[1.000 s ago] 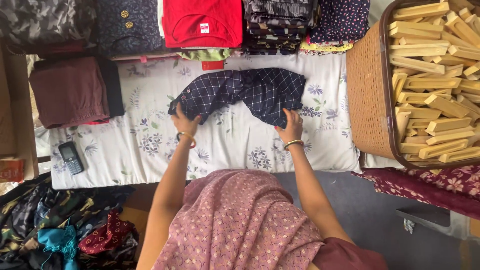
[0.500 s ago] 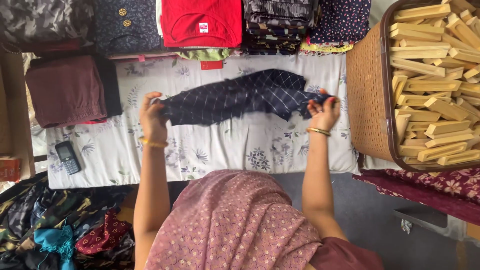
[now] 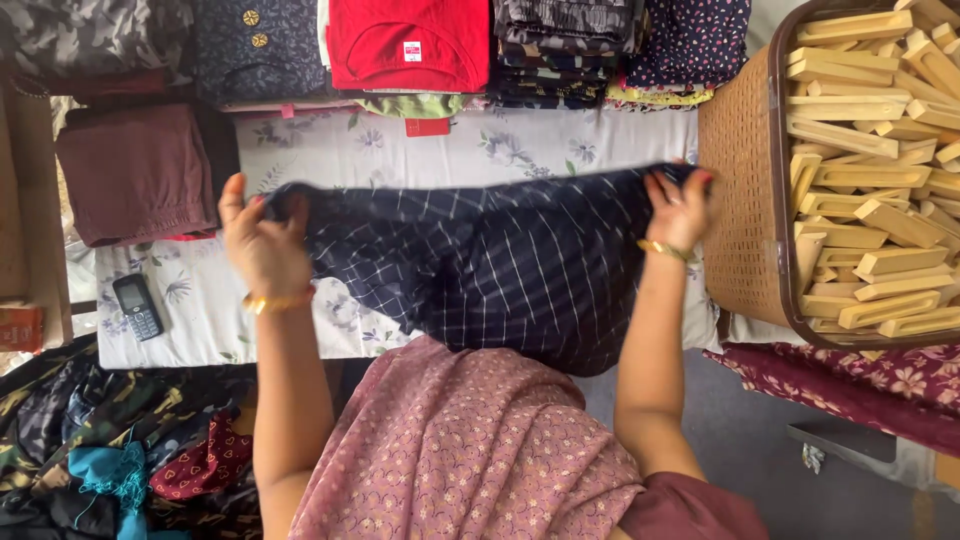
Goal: Folding laundry on a flat surface covered with a floral sheet.
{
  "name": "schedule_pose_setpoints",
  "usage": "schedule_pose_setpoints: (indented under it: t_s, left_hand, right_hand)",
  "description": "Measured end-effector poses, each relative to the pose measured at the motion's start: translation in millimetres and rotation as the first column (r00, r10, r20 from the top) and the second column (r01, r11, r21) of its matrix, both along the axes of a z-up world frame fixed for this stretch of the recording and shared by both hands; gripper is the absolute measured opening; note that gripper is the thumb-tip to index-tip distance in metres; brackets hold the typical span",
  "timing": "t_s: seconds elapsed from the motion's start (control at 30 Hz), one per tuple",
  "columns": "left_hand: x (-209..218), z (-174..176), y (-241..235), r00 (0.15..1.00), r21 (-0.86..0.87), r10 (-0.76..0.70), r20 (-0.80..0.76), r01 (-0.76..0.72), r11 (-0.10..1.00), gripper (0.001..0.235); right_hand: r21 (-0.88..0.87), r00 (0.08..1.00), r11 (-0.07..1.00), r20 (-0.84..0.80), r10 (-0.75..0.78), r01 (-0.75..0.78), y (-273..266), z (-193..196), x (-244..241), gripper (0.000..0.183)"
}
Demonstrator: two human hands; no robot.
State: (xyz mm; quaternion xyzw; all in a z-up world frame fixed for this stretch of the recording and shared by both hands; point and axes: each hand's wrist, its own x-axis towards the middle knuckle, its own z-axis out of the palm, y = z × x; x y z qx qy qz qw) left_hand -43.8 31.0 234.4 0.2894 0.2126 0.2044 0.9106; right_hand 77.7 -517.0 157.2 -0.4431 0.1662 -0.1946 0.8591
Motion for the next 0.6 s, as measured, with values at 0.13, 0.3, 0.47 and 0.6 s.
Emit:
schedule_pose_setpoints:
  t_s: [0.13, 0.3, 0.47, 0.6]
  left_hand:
    - [57, -128, 13, 0.99, 0.021, 0.03, -0.14, -0.027, 0.999, 0.046]
    - [43, -241, 24, 0.922, 0.342, -0.043, -0.384, 0.186, 0.921, 0.045]
    - [-28, -323, 29, 0.783, 0.771, 0.194, -0.59, 0.476, 0.423, 0.048]
    - [-49, -276, 0, 0.561, 0.744, 0.539, -0.629, 0.636, 0.206, 0.077]
  right_hand:
    - [-0.337, 0.986, 0.927, -0.047, 0.159, -0.165, 11, -115, 62, 0.038]
    - [-0.618, 0.955, 0.735, -0.103, 0.277, -0.279, 70, -102, 21, 0.058]
    - [-0.896, 0.83, 0.117, -0.339, 0.442, -0.428, 110, -67, -116, 0.049]
    - [-0.923, 0.706, -0.307, -0.377, 0.599, -0.233, 118, -77, -193, 0.056]
